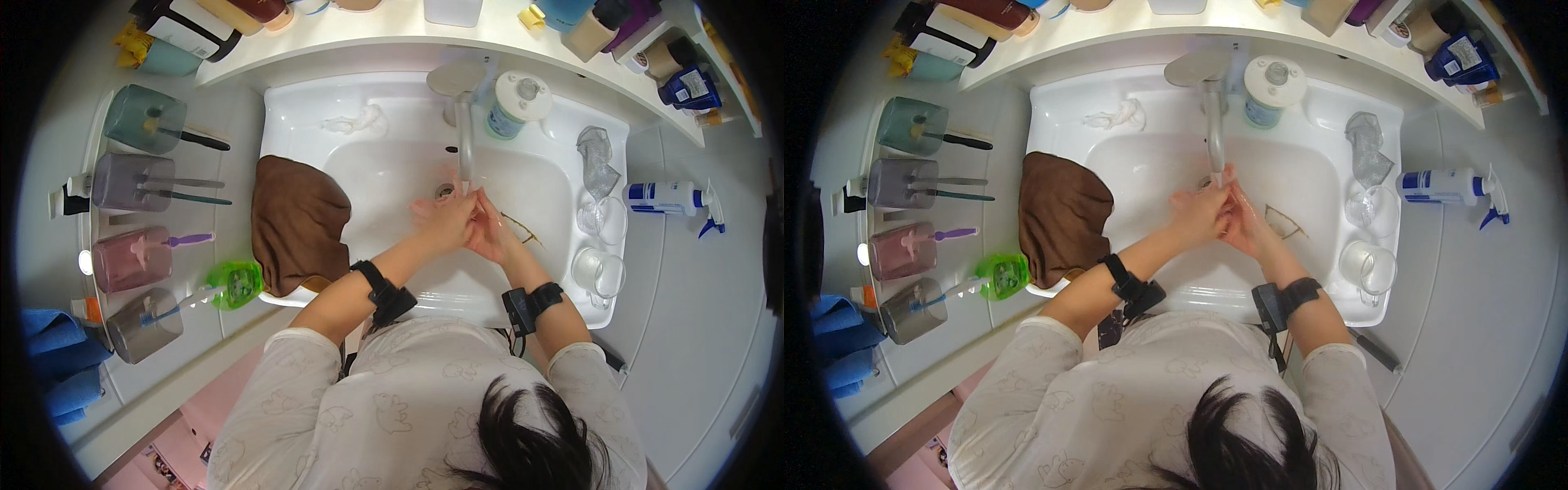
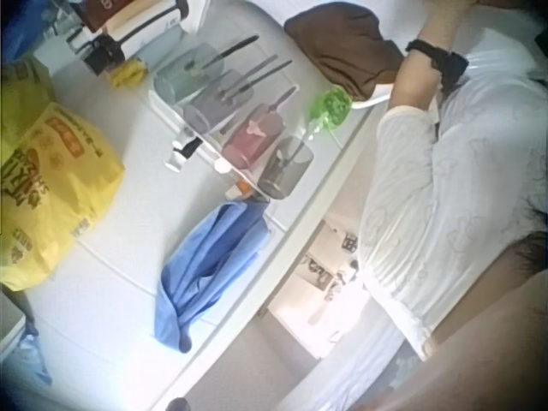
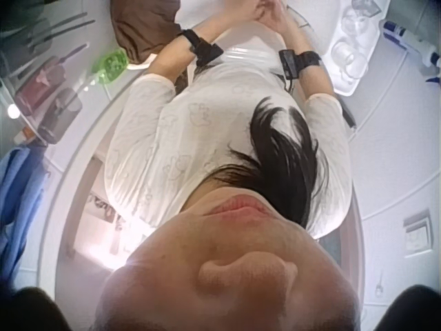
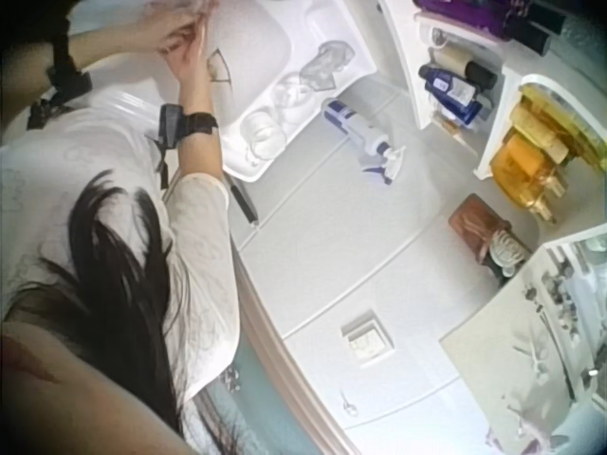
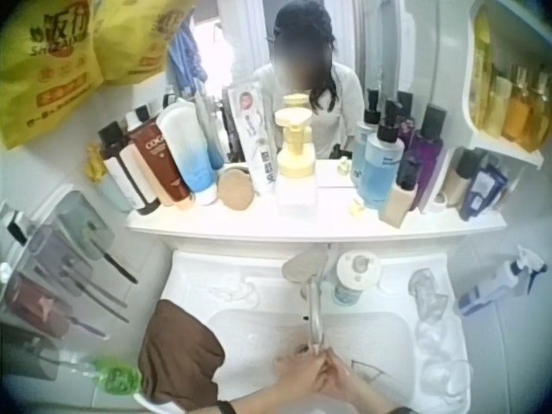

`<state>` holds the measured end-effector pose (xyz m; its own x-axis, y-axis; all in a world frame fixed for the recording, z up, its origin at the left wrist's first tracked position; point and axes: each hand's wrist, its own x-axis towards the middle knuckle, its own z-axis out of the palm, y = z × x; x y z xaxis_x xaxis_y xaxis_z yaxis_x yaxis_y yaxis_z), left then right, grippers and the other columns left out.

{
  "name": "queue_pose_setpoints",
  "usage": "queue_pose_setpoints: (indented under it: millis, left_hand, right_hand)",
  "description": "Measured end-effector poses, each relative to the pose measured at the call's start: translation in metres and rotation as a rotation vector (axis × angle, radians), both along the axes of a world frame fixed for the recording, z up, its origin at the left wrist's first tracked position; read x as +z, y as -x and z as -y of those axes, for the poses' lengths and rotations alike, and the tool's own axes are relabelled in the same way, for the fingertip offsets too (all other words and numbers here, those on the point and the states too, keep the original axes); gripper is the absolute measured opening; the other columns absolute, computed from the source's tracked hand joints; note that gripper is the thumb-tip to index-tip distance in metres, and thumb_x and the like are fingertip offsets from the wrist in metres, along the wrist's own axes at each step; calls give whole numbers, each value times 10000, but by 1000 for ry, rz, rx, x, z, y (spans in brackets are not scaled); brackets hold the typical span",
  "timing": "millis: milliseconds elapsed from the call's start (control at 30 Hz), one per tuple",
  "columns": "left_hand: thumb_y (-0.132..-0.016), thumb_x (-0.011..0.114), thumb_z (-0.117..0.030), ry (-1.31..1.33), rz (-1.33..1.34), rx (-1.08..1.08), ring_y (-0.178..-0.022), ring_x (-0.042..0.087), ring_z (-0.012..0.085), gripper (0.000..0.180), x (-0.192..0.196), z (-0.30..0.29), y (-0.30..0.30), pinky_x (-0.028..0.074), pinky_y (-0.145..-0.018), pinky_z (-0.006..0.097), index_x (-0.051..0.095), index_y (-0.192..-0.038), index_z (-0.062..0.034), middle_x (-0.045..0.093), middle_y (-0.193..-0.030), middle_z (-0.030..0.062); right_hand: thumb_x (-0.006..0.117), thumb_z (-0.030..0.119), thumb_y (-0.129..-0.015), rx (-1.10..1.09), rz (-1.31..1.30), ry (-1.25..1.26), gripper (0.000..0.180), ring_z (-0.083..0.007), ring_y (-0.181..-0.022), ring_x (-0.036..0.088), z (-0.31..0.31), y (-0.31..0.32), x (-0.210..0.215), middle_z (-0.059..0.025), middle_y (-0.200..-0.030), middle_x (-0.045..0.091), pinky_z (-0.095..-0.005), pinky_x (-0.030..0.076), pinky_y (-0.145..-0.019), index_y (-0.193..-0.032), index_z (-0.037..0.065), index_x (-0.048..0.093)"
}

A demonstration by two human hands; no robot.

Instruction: The person washes a pink cloth and a glass vase in a sink, then carries the vase to a table and trims the stems of pink roses using scissors before placing them into the vase.

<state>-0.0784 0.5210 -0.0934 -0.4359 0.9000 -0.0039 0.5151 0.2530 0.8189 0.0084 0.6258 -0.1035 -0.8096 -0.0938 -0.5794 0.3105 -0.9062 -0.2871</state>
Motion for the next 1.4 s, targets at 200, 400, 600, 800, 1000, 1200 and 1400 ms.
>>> queue_pose_setpoints:
  millis: [200, 400, 600, 800, 1000, 1200, 1400]
  left_hand:
    - [-715, 594, -121, -34, -12, -316, -871, 526, 231, 368, 6, 39, -3, 426, -726, 347, 510, -1069, -65, 545, -948, 85]
    - [-758, 607, -254, 166, 332, 274, -894, 503, 162, 443, -11, 53, 17, 416, -747, 286, 472, -1142, -79, 529, -1002, 68]
    - [-772, 596, -256, -20, 571, 340, -854, 496, 112, 442, -35, 13, 31, 425, -677, 242, 474, -1127, -21, 540, -996, 69]
    - [-836, 505, -239, 35, 650, 477, -693, 505, 94, 269, -31, 30, 58, 412, -626, 224, 566, -968, -13, 570, -781, 18]
    - [-871, 438, -232, -96, 596, 731, -804, 501, 97, 259, -38, 38, 97, 406, -692, 224, 558, -1010, -49, 567, -888, 23]
    - [-889, 395, -294, 41, 1015, 766, -1031, 478, 154, 409, -29, 47, 93, 376, -861, 252, 405, -1201, -29, 489, -1154, 76]
    - [-897, 349, -345, -139, 1361, 475, -1046, 470, 188, 444, -4, 33, 81, 381, -887, 292, 384, -1194, -17, 446, -1188, 99]
  right_hand:
    - [408, 408, -863, -153, -107, -4, 457, -211, -1031, 487, 1, 10, -5, -72, -1141, 479, -360, 426, -851, -1186, 85, 392]
    - [398, 432, -858, -92, -237, -6, 451, -192, -1014, 496, -7, 13, 5, -61, -1113, 490, -352, 418, -857, -1174, 111, 395]
    - [432, 397, -855, -53, -130, 137, 434, -178, -998, 507, -3, 15, 11, -61, -1108, 494, -311, 429, -852, -1170, 100, 401]
    - [533, 298, -826, 178, 23, -247, 453, -159, -1002, 506, -12, -7, 25, -75, -1175, 460, -290, 435, -840, -1202, 87, 395]
    - [544, 258, -822, 266, 231, -324, 439, -133, -902, 540, -12, -15, 18, -64, -1081, 510, -249, 450, -754, -1193, 67, 410]
    - [522, 250, -835, 15, 193, -354, 390, -130, -850, 535, -17, -23, -8, -62, -1012, 529, -251, 450, -650, -1161, 61, 419]
    - [551, 278, -800, 145, 319, -494, 494, -167, -989, 481, -23, -28, -22, -58, -1070, 499, -321, 418, -796, -1210, 86, 353]
